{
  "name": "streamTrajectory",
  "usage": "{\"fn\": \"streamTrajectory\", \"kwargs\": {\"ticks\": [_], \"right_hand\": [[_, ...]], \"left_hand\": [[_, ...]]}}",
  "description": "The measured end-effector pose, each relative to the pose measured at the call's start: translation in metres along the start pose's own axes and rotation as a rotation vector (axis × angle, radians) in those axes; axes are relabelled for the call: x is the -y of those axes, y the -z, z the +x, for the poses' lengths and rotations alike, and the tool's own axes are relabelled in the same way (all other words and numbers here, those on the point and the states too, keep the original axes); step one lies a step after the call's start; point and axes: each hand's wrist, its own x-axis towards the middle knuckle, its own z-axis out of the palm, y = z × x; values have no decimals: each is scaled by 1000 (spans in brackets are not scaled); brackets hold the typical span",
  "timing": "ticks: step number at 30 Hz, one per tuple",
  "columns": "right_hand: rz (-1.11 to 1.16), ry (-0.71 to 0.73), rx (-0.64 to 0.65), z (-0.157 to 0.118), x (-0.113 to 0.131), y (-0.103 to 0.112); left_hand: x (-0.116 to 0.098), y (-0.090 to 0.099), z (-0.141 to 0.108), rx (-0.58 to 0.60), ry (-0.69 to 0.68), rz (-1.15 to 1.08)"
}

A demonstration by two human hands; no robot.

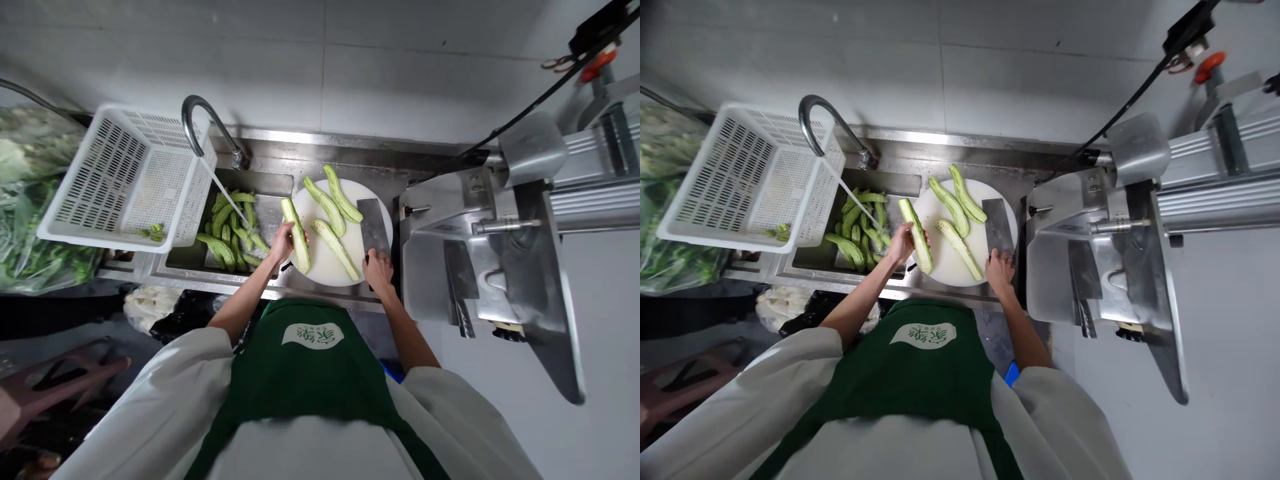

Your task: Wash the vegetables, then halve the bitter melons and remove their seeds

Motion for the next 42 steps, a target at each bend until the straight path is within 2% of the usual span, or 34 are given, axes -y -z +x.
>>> {"fn": "streamTrajectory", "kwargs": {"ticks": [2, 4, 6, 8, 11, 15, 19, 24, 30, 32, 36, 38, 40, 42], "right_hand": [[95, 38, -101, 0, 7, 7], [353, 181, -136, 0, 25, 13], [692, 389, -33, -3, 55, 14], [966, 539, 157, -11, 89, 12], [1190, 574, 375, -26, 126, 6], [1302, 565, 522, -42, 139, -2], [1192, 646, 578, -51, 149, -14], [1089, 703, 702, -78, 177, -34], [963, 743, 820, -117, 221, -44], [927, 765, 821, -130, 237, -47], [838, 869, 783, -160, 275, -61], [778, 908, 805, -178, 296, -68], [718, 972, 805, -194, 318, -71], [717, 1035, 700, -202, 338, -68]], "left_hand": [[-7, -9, -3, -1, 21, -30], [-12, -21, -8, 29, 41, -56], [-16, -34, -16, 75, 36, -84], [-22, -48, -25, 111, -2, -116], [-34, -58, -37, 94, -103, -183], [-49, -48, -48, -17, -198, -267], [-50, -19, -64, -198, -230, -332], [-44, 27, -100, -464, -255, -358], [-38, 83, -148, -646, -431, -439], [-37, 101, -167, -648, -462, -438], [-34, 144, -208, -459, -355, -449], [-33, 168, -226, -411, -305, -467], [-33, 195, -239, -446, -311, -478], [-34, 222, -251, -527, -350, -461]]}}
